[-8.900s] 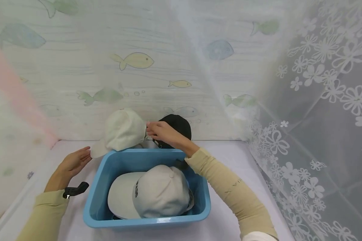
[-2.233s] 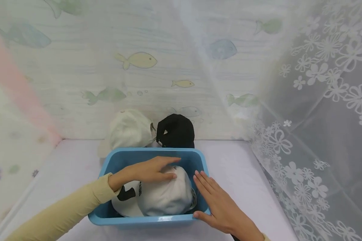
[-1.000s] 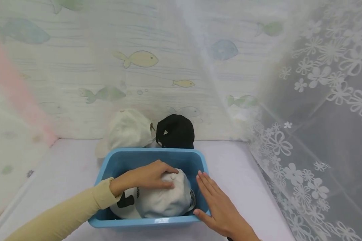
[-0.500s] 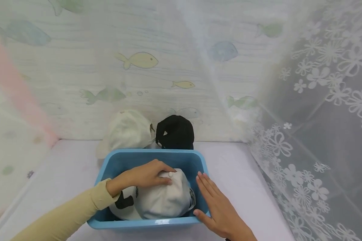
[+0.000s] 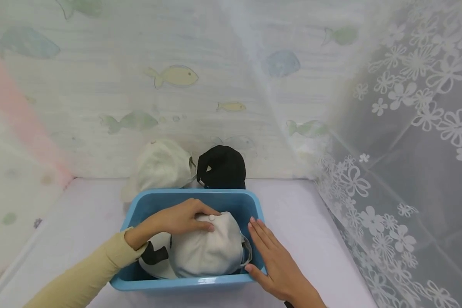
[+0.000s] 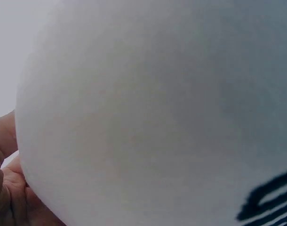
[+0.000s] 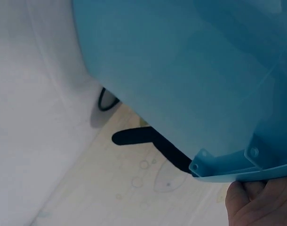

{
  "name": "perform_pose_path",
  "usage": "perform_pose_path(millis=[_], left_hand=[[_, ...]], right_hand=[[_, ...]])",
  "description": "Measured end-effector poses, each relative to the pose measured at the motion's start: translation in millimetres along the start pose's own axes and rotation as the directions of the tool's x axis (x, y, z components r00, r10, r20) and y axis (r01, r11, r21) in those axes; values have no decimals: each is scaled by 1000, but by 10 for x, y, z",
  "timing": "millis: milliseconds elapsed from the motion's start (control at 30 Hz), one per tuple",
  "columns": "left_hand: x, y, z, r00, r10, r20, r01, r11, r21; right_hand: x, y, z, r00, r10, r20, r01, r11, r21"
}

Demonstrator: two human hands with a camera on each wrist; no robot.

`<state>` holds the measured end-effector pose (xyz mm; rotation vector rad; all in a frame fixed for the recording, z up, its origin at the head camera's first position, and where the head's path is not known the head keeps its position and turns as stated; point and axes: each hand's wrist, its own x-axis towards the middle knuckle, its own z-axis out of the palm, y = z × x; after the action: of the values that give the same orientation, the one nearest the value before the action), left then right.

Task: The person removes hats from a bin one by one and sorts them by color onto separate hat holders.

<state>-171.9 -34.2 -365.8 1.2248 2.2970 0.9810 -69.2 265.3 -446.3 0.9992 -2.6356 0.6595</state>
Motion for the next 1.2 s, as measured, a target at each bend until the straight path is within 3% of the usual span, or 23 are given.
perform_pose_path(millis=[433, 667, 867, 1200], left_hand=[[-127, 41, -174, 1000, -6, 8, 7, 993, -122], [-219, 147, -259, 996, -51, -76, 42, 992, -119], [-252, 201, -284, 990, -22, -138, 2, 990, -143], [-386, 360, -331, 970, -41, -240, 24, 997, -71]], right_hand=[[29, -22, 18, 1000, 26, -5, -26, 999, 20], [27, -16, 33, 999, 39, -7, -39, 999, 34], [-13, -13, 20, 997, 75, -3, -75, 996, 42], [6, -18, 45, 997, 66, -29, -65, 997, 49]])
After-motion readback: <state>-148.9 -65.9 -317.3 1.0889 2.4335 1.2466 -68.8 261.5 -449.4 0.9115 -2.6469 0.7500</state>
